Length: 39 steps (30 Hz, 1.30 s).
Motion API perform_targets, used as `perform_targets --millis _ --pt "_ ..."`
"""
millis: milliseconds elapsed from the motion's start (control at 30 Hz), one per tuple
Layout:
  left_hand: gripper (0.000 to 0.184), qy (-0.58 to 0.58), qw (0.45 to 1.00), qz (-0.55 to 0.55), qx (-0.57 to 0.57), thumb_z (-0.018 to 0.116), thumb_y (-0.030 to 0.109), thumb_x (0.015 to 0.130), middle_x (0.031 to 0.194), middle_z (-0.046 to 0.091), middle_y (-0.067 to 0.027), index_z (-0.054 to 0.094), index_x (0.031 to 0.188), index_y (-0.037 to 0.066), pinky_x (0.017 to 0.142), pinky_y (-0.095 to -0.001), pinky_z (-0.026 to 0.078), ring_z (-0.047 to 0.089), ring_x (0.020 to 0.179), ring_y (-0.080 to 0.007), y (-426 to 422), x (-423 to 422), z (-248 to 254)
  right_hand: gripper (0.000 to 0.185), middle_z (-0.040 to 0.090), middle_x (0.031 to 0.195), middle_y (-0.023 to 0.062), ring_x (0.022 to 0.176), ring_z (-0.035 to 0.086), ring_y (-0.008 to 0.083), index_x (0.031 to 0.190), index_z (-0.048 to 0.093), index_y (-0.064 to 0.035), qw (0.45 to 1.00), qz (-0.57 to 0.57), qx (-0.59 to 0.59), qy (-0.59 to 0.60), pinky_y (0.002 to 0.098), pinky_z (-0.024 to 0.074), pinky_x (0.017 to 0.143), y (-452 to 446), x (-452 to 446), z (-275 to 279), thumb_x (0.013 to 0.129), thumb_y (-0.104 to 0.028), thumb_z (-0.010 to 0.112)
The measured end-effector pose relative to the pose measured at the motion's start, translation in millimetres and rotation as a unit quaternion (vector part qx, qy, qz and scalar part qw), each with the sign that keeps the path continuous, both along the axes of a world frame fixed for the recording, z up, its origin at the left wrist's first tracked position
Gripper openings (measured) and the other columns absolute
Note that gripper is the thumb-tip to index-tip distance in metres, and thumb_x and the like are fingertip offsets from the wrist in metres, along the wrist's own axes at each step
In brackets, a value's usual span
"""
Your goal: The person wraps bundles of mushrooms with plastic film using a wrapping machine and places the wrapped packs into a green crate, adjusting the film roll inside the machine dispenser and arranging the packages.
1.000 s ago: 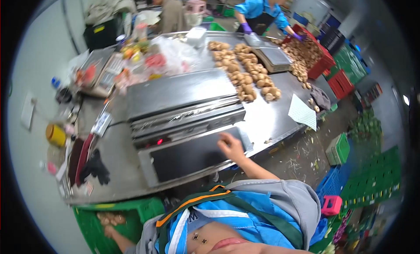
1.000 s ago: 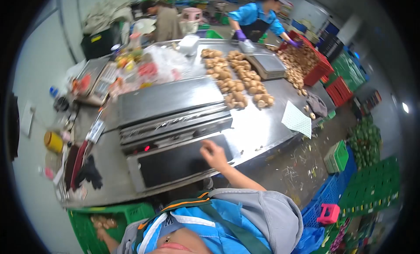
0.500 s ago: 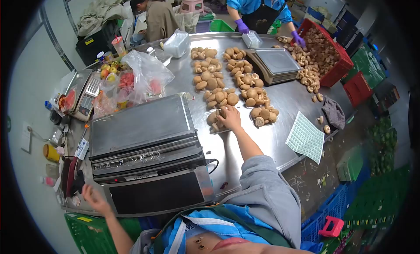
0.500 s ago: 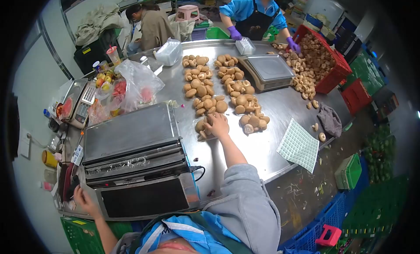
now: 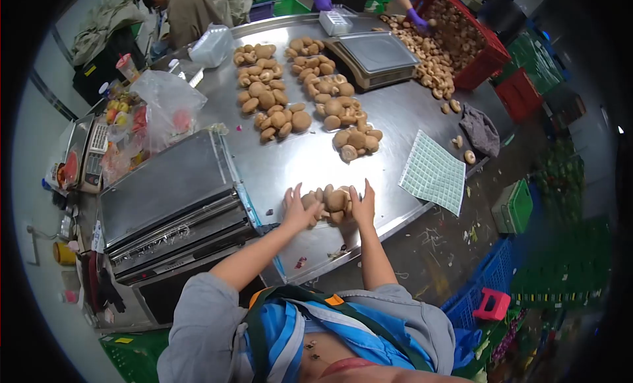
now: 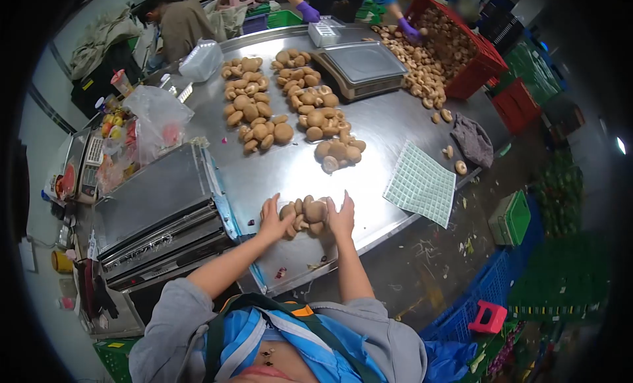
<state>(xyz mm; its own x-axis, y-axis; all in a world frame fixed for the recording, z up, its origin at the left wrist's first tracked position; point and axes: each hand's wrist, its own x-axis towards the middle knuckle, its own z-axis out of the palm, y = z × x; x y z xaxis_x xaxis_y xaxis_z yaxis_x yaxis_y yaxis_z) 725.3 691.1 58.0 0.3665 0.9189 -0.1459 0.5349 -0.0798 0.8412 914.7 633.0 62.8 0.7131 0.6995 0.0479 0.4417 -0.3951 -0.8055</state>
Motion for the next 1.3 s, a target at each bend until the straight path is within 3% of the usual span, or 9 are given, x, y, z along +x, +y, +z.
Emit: perform_targets --millis 67,133,367,533,767,1000,1067,1200,1300 --pt "0.077 0.004 0.996 0.026 -0.089 0.063 0.043 0.076 0.136 0.019 -0.0291 0.028 0.136 0.011 0.103 -0.0484 0.023 0.023 0.124 -0.0454 8 19 -4 0.061 0.045 0.123 0.0234 0.109 0.047 0.0369 0.124 0.044 0.0035 0.992 0.046 -0.035 0.113 0.0396 0.0362 0.095 1 2 -31 0.082 -0.040 0.056" --pt "0.075 0.009 0.983 0.058 -0.176 0.062 0.046 0.076 0.136 0.019 -0.0276 0.030 0.136 0.014 0.103 -0.0490 0.022 0.023 0.124 -0.0444 5 30 -6 0.061 0.042 0.124 0.0270 0.114 0.043 0.0384 0.125 0.045 -0.0020 0.993 0.118 -0.014 -0.013 0.0412 0.0349 0.096 -3 -6 -39 0.081 -0.042 0.056" --pt "0.062 -0.066 0.980 0.066 0.176 0.063 0.046 0.077 0.137 0.012 -0.0316 0.044 0.129 0.017 0.100 -0.0516 0.024 0.026 0.118 -0.0483 25 -13 96 0.050 0.034 0.130 0.0214 0.114 0.042 0.0338 0.125 0.047 -0.0078 0.963 0.121 0.179 -0.159 0.0391 0.0375 0.093 32 -67 113 0.079 -0.022 0.061" --pt "0.059 -0.016 0.929 0.205 0.306 0.059 0.050 0.079 0.135 0.020 -0.0331 0.047 0.125 0.015 0.100 -0.0493 0.026 0.030 0.118 -0.0475 80 -150 152 0.064 0.030 0.133 0.0291 0.123 0.031 0.0424 0.128 0.043 -0.0031 0.929 0.248 0.255 -0.100 0.0451 0.0260 0.102 123 -190 152 0.076 -0.033 0.065" --pt "0.057 0.111 0.935 0.308 0.137 0.055 0.058 0.077 0.137 0.026 -0.0287 0.051 0.123 0.024 0.101 -0.0464 0.027 0.028 0.124 -0.0456 98 -388 120 0.069 0.039 0.124 0.0298 0.115 0.040 0.0429 0.125 0.043 -0.0023 0.935 0.335 0.112 -0.012 0.0460 0.0346 0.095 158 -421 124 0.076 -0.046 0.063" --pt "0.062 0.133 0.940 0.310 0.042 0.050 0.061 0.078 0.138 0.030 -0.0236 0.045 0.129 0.025 0.104 -0.0452 0.023 0.025 0.128 -0.0419 85 -466 126 0.081 0.044 0.122 0.0271 0.113 0.045 0.0393 0.130 0.036 -0.0012 0.945 0.327 0.006 -0.004 0.0430 0.0384 0.093 150 -485 119 0.073 -0.053 0.062" --pt "0.069 0.075 0.947 0.292 0.115 0.053 0.059 0.077 0.142 0.021 -0.0222 0.039 0.133 0.021 0.100 -0.0583 0.019 0.021 0.130 -0.0397 76 -484 114 0.079 0.042 0.126 0.0296 0.115 0.045 0.0386 0.131 0.033 0.0015 0.921 0.383 0.035 0.060 0.0415 0.0374 0.096 139 -464 130 0.076 -0.046 0.063" --pt "0.038 0.127 0.925 0.007 0.358 0.064 0.022 0.077 0.113 0.060 -0.0077 0.057 0.114 0.013 0.087 -0.0370 0.039 0.055 0.104 -0.0245 29 -575 153 0.051 0.057 0.117 0.0142 0.111 0.052 0.0265 0.129 0.043 -0.0101 0.832 0.544 -0.108 -0.010 0.0367 0.0412 0.092 104 -378 151 0.083 -0.025 0.060" --pt "0.030 0.294 0.864 -0.203 0.355 0.058 0.015 0.078 0.084 0.062 0.0007 0.060 0.108 0.019 0.082 -0.0344 0.039 0.057 0.083 -0.0168 15 -618 167 0.047 0.063 0.101 0.0036 0.096 0.058 0.0206 0.125 0.049 -0.0186 0.698 0.639 -0.115 -0.304 0.0345 0.0458 0.081 106 -333 158 0.080 -0.020 0.060"
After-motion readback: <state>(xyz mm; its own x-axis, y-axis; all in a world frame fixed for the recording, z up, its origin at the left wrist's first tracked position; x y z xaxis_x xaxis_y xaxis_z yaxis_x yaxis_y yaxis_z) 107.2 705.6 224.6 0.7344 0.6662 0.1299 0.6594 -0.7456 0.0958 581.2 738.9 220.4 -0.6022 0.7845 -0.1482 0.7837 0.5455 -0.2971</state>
